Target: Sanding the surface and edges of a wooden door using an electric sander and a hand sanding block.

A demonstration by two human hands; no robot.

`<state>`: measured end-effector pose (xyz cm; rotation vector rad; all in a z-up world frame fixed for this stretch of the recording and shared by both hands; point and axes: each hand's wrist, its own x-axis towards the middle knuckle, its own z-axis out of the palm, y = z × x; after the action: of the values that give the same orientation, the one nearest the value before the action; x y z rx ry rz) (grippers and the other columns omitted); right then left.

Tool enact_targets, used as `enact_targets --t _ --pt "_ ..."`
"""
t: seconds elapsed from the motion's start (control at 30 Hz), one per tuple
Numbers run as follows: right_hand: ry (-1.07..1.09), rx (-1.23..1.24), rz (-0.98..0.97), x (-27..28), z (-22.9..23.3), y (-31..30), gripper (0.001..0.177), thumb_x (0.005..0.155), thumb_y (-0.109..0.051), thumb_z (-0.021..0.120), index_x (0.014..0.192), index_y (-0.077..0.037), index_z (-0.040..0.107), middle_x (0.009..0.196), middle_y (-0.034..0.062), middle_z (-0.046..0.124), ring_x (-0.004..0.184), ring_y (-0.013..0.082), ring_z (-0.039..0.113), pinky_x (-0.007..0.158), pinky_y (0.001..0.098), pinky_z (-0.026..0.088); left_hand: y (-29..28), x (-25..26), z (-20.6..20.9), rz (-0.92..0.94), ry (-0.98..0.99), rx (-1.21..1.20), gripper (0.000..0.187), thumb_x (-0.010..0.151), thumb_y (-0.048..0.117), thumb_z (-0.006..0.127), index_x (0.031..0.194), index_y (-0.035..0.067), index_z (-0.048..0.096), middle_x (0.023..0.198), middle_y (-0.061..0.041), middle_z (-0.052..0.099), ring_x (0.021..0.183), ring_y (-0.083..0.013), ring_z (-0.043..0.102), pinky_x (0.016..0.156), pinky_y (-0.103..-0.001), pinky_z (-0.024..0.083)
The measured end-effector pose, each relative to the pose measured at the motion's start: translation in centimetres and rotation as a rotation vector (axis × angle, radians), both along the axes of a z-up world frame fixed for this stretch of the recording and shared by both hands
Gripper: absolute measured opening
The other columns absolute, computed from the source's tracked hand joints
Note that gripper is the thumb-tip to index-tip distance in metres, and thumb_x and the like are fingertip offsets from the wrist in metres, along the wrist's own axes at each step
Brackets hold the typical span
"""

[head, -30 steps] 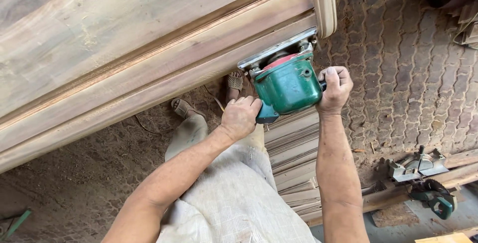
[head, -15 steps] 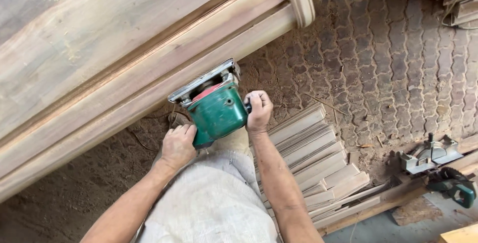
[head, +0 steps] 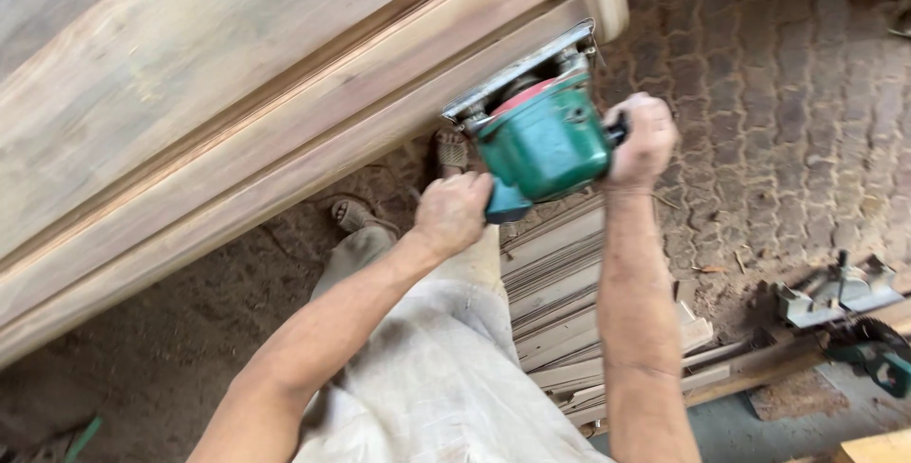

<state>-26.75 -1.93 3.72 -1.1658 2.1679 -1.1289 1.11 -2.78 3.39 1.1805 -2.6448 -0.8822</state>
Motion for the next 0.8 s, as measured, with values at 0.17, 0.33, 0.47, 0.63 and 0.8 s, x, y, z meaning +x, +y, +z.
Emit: enact_targets --t 0.17,0.33,0.47,0.63,0.8 --pt "-0.495 -0.048 -0.360 5.2 2.1 -1.4 0.027 0.099 -0.020 0.058 0.074 -0.010 0.054 0.058 0.0085 0.051 0.053 0.0148 0.051 0.050 0.0219 0.039 1.1 3.6 0.0 0.025 -0.061 0.040 0.025 0.075 0.026 0.062 0.098 0.019 0.056 0.082 -0.001 0.060 0.077 -0.0248 0.068 0.064 -0.039 0.051" --pt "-0.553 -0.051 -0.384 13.1 0.0 1.2 0.025 0.097 -0.020 0.056 0.073 -0.013 0.052 0.056 0.0068 0.053 0.044 0.0103 0.047 0.042 0.0197 0.033 3.1 12.2 -0.8 -0.015 -0.111 -0.039 0.020 0.079 0.026 0.056 0.097 0.019 0.058 0.081 -0.001 0.059 0.077 -0.0241 0.067 0.064 -0.038 0.051" --pt "-0.561 -0.025 -0.412 21.0 -0.3 2.8 0.025 0.092 -0.020 0.059 0.069 -0.014 0.056 0.055 0.0036 0.055 0.045 0.0093 0.048 0.043 0.0201 0.035 5.6 20.4 -3.3 -0.036 -0.145 -0.062 0.018 0.080 0.029 0.055 0.096 0.020 0.058 0.081 -0.001 0.060 0.079 -0.0230 0.068 0.065 -0.037 0.051" --pt "-0.538 -0.020 -0.405 30.8 -2.8 5.8 0.023 0.091 -0.018 0.061 0.068 -0.013 0.061 0.053 0.0019 0.056 0.046 0.0088 0.051 0.043 0.0206 0.039 7.8 31.2 -3.7 -0.036 -0.165 -0.056 0.018 0.083 0.033 0.056 0.096 0.021 0.062 0.082 -0.001 0.063 0.081 -0.0227 0.069 0.067 -0.038 0.052" --pt "-0.602 0.013 -0.351 40.3 -0.6 6.6 0.018 0.092 -0.018 0.062 0.076 -0.011 0.068 0.055 0.0033 0.059 0.051 0.0094 0.054 0.044 0.0243 0.046 8.2 40.4 -1.2 0.003 -0.264 0.046 0.031 0.072 0.034 0.068 0.097 0.019 0.060 0.084 -0.002 0.063 0.088 -0.0237 0.071 0.076 -0.037 0.056"
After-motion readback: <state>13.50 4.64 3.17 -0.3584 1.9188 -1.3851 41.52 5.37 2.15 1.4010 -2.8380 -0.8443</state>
